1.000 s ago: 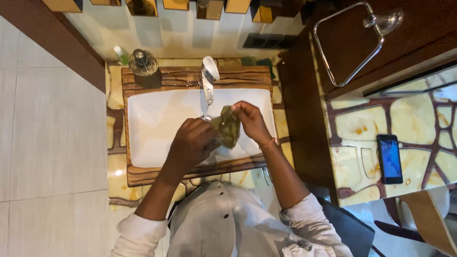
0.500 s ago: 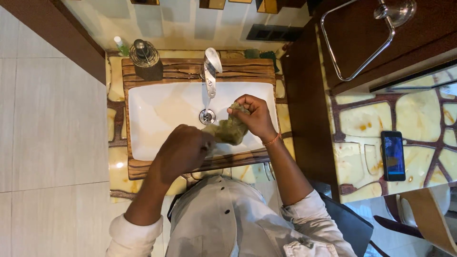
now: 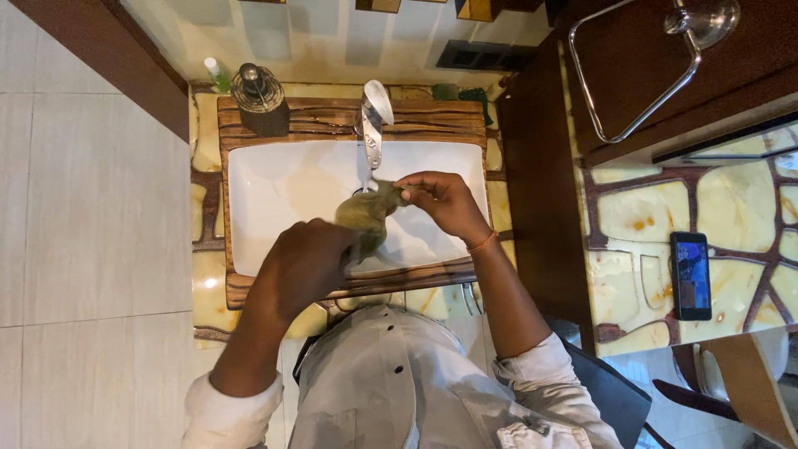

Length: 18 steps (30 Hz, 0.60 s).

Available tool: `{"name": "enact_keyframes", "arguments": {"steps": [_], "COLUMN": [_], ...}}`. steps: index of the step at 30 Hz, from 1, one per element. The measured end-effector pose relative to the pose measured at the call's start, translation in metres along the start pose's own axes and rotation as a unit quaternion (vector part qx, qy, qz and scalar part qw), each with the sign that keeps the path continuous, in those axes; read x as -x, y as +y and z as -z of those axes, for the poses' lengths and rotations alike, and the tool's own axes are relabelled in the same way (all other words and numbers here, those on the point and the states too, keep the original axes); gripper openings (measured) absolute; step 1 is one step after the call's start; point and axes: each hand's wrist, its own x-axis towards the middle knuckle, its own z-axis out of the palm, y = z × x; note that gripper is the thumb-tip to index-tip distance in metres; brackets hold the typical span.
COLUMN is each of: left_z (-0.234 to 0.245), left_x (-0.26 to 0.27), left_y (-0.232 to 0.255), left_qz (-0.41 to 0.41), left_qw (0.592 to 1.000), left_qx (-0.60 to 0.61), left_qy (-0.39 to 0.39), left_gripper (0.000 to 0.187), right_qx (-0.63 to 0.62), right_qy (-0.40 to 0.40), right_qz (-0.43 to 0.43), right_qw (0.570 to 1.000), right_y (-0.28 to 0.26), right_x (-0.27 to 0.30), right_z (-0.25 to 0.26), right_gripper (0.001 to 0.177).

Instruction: Cleaning a bathroom sink faucet using a green cloth.

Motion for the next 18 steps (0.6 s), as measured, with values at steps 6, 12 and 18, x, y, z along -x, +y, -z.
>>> {"name": "enact_keyframes", "arguments": {"steps": [6, 12, 18], "left_z": [-0.006, -0.011, -0.019], "left_x": [-0.015, -0.019, -0.025], "left_y": [0.011, 0.015, 0.01], "left_qz": [-0.145, -0.13, -0.179], "left_qw": [0.975, 0.973, 0.945], "left_qx": [0.084, 0.068, 0.184], "left_qy": [0.149, 0.179, 0.203], "left_gripper": [0.007, 0.01, 0.027], "right_qx": [0.388, 0.441, 0.129], "right_qy": [0.155, 0.181, 0.042], "right_qz": [0.091, 0.1, 0.031], "right_qw": [0.904, 0.873, 0.99], "right_y": [-0.042, -0.062, -0.036], "right_x": [0.007, 0.015, 0.003], "right_z": [-0.019, -0.021, -0.015], "right_gripper": [0.018, 0.018, 0.014]}}
